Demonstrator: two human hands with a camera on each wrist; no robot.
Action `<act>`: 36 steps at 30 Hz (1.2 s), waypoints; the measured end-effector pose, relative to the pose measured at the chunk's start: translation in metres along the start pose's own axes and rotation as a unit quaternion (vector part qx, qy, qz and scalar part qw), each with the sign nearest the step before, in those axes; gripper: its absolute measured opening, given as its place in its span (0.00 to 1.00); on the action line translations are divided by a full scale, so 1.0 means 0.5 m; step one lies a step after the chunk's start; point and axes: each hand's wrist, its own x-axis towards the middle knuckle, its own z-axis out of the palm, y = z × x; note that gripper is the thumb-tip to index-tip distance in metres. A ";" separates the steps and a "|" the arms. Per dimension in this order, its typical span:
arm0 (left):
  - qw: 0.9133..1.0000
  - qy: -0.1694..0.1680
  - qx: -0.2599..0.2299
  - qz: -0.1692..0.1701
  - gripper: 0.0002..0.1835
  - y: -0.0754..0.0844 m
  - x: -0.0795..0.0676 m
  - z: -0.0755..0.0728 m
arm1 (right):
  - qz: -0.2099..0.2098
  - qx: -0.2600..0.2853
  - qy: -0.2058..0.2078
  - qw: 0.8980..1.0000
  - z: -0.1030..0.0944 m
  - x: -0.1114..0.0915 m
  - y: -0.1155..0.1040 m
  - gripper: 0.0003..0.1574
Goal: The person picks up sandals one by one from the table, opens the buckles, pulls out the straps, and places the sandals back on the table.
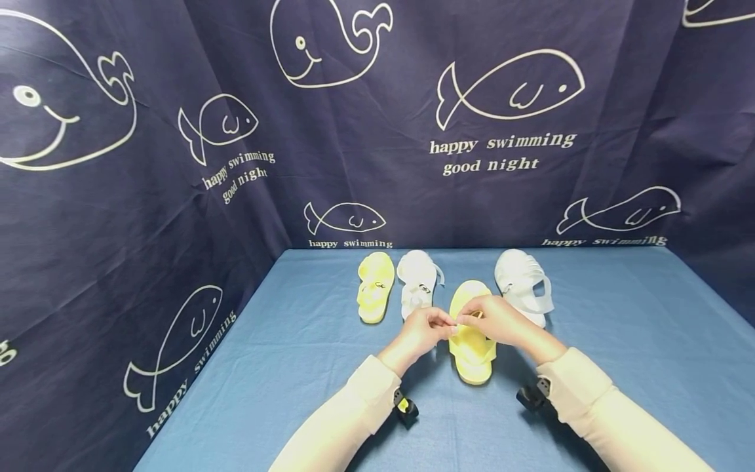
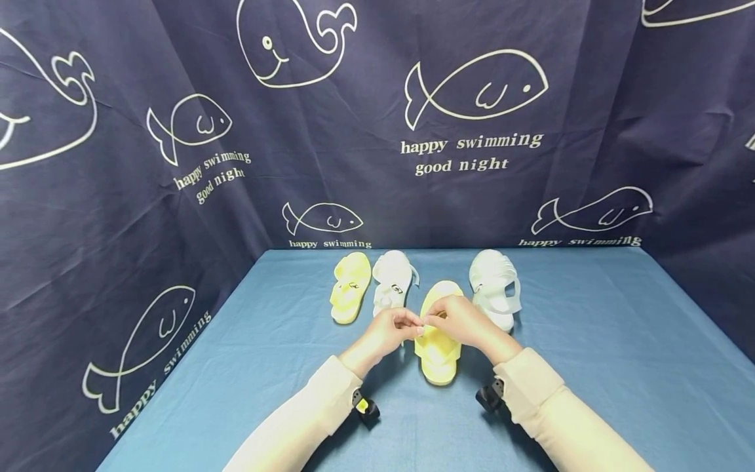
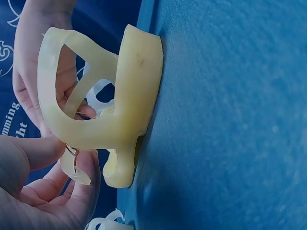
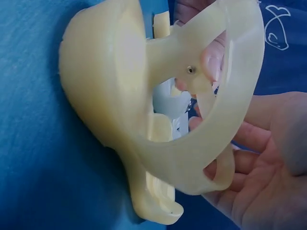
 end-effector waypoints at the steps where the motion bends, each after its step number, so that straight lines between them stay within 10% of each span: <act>1: 1.000 -0.002 -0.003 0.000 0.03 -0.001 0.001 0.000 | -0.002 0.000 -0.012 1.000 0.000 0.001 0.000 0.09; 36: 0.999 0.032 0.015 -0.012 0.03 0.005 -0.004 0.008 | 0.030 0.071 -0.015 0.997 0.005 -0.020 0.020 0.06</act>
